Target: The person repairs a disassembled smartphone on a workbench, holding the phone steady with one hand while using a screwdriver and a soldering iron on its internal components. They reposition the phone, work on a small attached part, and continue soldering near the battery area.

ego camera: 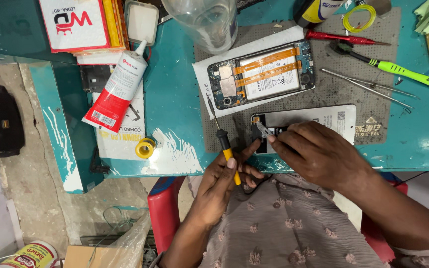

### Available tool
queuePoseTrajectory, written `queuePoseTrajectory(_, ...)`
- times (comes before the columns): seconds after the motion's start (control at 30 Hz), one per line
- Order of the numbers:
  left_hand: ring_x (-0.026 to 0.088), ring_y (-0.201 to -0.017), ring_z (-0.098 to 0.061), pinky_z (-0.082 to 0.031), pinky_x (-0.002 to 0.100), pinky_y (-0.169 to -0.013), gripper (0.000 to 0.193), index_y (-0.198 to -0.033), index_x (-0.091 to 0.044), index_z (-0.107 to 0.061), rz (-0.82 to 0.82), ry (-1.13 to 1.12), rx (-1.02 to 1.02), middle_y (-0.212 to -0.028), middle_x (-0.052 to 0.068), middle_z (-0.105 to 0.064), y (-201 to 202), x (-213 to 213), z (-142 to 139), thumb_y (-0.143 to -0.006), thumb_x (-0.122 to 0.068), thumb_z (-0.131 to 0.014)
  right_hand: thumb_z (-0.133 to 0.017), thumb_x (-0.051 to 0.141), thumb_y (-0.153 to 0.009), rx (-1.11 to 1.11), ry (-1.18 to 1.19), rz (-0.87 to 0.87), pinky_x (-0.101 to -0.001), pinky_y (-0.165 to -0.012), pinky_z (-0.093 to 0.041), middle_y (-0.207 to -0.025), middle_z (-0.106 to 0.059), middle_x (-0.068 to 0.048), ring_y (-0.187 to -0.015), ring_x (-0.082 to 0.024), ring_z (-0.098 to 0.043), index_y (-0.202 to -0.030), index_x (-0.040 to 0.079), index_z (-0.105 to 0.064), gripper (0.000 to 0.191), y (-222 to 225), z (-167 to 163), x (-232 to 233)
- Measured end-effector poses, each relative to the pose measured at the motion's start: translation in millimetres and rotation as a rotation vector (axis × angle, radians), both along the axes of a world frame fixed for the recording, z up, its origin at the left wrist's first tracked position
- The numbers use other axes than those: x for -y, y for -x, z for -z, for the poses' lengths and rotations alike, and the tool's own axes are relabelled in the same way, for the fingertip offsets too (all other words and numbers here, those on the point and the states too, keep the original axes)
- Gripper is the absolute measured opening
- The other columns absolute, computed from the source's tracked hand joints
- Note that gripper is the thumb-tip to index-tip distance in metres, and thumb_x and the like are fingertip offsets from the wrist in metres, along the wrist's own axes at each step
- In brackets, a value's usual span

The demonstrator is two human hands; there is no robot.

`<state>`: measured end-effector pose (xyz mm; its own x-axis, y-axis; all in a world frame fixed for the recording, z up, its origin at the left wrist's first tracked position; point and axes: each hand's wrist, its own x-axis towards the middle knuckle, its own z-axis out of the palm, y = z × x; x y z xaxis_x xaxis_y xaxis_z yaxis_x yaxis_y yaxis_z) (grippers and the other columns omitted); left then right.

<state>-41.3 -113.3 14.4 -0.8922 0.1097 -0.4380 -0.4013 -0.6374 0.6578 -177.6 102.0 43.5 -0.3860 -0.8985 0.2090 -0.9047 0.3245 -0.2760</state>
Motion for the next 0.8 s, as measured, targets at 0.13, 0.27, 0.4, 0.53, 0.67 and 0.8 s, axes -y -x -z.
queuePoseTrajectory(0.13,0.02,-0.101,-0.068,-0.056,0.033,-0.084,0.041,-0.129,0.008,-0.053,0.002,0.008,0.007,-0.159,0.027,-0.049,-0.1,-0.3,-0.5,-0.113,-0.028,-0.041,-0.071,0.01,-0.078,-0.037,0.035,0.018,-0.0421,-0.09,-0.057,-0.109,-0.064,-0.007,-0.104,-0.026,-0.063,-0.117,0.001,-0.073,0.04,0.9,-5.0,-0.2)
queuePoseTrajectory(0.27,0.021,-0.103,-0.068,-0.055,0.034,-0.085,0.04,-0.126,0.009,-0.053,-0.001,0.003,0.007,-0.161,0.027,-0.048,-1.5,0.6,0.5,-0.113,-0.027,-0.04,-0.074,0.009,-0.081,-0.007,0.08,0.036,-0.0408,-0.083,-0.058,-0.104,-0.066,-0.007,-0.1,-0.026,-0.065,-0.112,0.003,-0.073,0.032,4.1,-9.8,-3.9)
queuePoseTrajectory(0.4,0.021,-0.107,-0.069,-0.055,0.033,-0.085,0.039,-0.132,0.003,-0.055,0.035,0.079,0.017,-0.155,0.024,-0.051,-4.0,0.0,-2.0,-0.108,-0.025,-0.042,-0.084,-0.001,-0.084,-0.165,0.315,0.349,-0.0407,-0.072,-0.052,-0.095,-0.068,-0.011,-0.087,-0.03,-0.064,-0.091,0.004,-0.058,0.028,11.1,-16.0,-32.9)
queuePoseTrajectory(0.53,0.023,-0.115,-0.068,-0.054,0.035,-0.095,0.029,-0.118,0.007,-0.059,0.14,0.123,-0.018,-0.139,0.028,-0.066,-2.4,-0.9,-12.2,-0.112,-0.02,-0.048,-0.085,-0.004,-0.099,-0.283,0.293,0.74,-0.0379,-0.081,-0.05,-0.103,-0.07,-0.008,-0.092,-0.029,-0.063,-0.104,0.004,-0.069,0.018,17.6,-17.5,-81.4)
queuePoseTrajectory(0.67,0.023,-0.118,-0.07,-0.053,0.034,-0.093,0.028,-0.121,0.004,-0.06,0.273,0.242,-0.035,-0.13,0.023,-0.073,6.3,-2.7,-24.1,-0.108,-0.018,-0.048,-0.082,-0.003,-0.104,-0.33,0.245,0.889,-0.0395,-0.084,-0.049,-0.107,-0.071,-0.008,-0.095,-0.029,-0.064,-0.11,0.001,-0.075,0.01,28.8,-12.9,-108.5)
queuePoseTrajectory(0.8,0.026,-0.118,-0.07,-0.054,0.038,-0.104,0.026,-0.128,-0.001,-0.049,0.216,0.186,-0.055,-0.128,0.022,-0.074,17.5,-15.6,-35.9,-0.107,-0.016,-0.047,-0.076,0.001,-0.109,-0.357,0.317,0.931,-0.0413,-0.088,-0.051,-0.11,-0.071,-0.012,-0.1,-0.032,-0.065,-0.112,-0.002,-0.075,0.004,27.0,-20.3,-99.7)
